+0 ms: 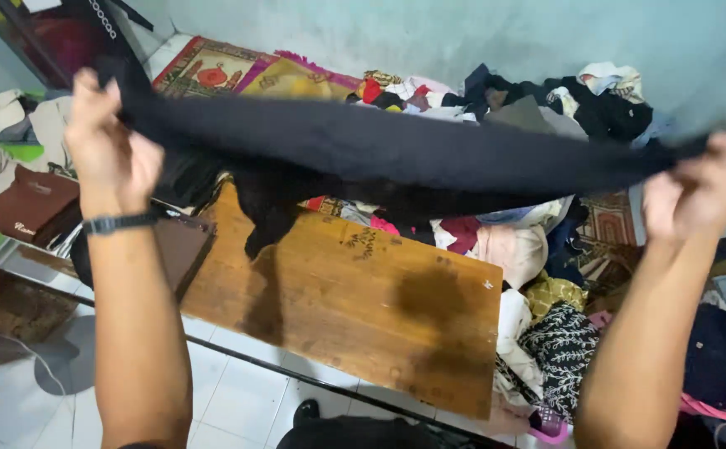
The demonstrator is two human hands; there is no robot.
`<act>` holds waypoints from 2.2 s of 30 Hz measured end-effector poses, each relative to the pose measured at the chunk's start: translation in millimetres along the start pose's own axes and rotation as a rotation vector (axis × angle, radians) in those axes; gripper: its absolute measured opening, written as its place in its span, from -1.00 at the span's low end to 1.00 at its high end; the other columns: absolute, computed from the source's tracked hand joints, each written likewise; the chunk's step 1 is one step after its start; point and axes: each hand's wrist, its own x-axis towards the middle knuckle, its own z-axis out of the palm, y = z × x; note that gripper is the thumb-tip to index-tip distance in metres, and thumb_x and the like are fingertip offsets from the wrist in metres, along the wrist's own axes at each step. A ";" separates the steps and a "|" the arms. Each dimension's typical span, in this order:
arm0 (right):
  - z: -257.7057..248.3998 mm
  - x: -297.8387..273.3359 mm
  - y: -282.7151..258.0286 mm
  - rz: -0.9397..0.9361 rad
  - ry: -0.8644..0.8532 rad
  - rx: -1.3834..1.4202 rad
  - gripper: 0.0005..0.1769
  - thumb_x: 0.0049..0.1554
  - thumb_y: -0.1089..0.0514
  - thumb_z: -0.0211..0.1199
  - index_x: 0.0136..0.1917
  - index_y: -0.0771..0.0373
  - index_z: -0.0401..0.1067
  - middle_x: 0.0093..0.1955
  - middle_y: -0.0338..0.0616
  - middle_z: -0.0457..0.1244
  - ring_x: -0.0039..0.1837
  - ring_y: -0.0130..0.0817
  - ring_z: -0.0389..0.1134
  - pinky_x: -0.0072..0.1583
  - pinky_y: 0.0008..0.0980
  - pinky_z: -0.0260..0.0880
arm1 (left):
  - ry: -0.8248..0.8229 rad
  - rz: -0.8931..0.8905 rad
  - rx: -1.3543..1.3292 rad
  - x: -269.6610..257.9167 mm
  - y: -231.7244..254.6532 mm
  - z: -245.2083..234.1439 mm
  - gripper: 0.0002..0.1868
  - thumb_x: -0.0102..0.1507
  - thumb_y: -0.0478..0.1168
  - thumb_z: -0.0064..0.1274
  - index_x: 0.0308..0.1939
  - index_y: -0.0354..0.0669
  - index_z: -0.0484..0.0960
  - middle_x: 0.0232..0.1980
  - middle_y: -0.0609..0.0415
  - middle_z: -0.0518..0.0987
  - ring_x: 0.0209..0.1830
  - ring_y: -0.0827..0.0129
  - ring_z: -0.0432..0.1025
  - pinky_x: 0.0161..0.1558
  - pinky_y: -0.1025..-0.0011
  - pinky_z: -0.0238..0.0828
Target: Fold a black t-shirt and a patterned cloth on a wooden table.
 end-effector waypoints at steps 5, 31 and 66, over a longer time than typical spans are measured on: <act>-22.8 -126.0 -1.4 0.292 0.052 -0.151 -0.68 0.01 0.42 0.00 0.05 0.35 0.35 -0.09 -0.09 0.19 -0.12 -0.26 0.21 0.00 -0.27 0.30 | 0.285 -0.392 0.333 -109.0 -9.8 -26.8 -0.69 0.24 -0.28 0.03 0.08 -0.02 0.57 -0.08 0.30 0.49 -0.28 0.54 0.39 -0.30 0.46 0.34; -224.0 -382.2 98.3 1.165 0.168 -0.450 -0.78 0.18 0.38 0.25 -0.20 0.15 0.29 -0.11 -0.15 0.22 -0.05 -0.24 0.29 0.05 -0.30 0.33 | -0.187 -1.558 1.548 -361.9 -143.5 -169.5 -0.57 0.26 -0.01 0.12 -0.17 -0.40 0.78 -0.25 -0.24 0.70 -0.23 0.02 0.56 -0.10 0.11 0.50; -68.7 -126.2 47.9 0.996 -0.538 -1.719 -0.53 -0.05 0.04 0.58 0.10 0.26 0.64 -0.03 -0.22 0.41 -0.06 -0.49 0.38 0.07 -0.46 0.29 | 0.128 -0.312 1.199 -108.1 -89.2 -76.8 -0.53 0.43 0.10 0.02 -0.06 -0.33 0.54 -0.21 0.09 0.52 -0.21 0.45 0.33 -0.14 0.38 0.35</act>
